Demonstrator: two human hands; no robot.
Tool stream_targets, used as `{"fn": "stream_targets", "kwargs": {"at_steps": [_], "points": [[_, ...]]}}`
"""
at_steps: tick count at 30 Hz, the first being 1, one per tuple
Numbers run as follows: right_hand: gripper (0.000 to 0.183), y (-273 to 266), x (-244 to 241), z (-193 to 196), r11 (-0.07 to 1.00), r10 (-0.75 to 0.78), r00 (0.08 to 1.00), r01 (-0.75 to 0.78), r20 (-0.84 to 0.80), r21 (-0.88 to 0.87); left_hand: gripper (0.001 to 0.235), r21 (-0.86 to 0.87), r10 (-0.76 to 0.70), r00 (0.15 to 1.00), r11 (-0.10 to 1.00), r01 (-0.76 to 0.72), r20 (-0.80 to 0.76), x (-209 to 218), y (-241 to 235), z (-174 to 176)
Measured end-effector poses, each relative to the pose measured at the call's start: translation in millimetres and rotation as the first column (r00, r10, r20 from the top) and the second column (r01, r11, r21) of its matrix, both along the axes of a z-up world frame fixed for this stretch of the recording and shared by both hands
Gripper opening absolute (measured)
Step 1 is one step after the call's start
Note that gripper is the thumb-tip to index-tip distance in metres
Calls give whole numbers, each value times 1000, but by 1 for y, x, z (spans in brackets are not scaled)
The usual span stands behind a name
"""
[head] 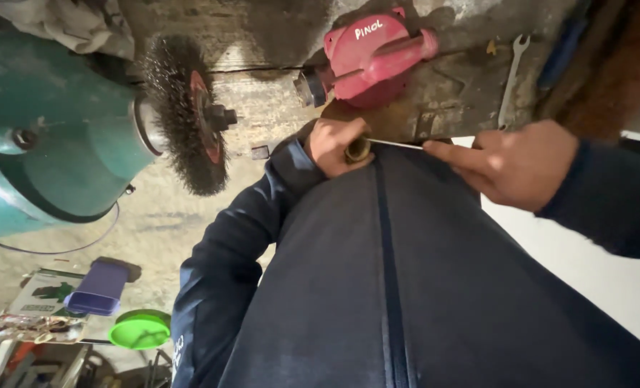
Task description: Disassembling and inspecting a brass mechanical component using a screwdriver at a workbench.
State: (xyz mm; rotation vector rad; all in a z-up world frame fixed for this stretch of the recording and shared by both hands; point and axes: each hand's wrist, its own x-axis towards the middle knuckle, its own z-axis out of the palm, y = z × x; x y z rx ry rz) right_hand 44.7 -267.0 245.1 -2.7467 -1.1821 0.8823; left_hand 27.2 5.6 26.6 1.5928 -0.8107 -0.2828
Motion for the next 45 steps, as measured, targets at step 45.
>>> {"fn": "stream_targets", "kwargs": {"at_steps": [45], "points": [[70, 77, -4, 21, 959, -94, 978, 39, -185, -282, 55, 121, 234, 949, 970, -212, -211, -21, -2, 36]]}}
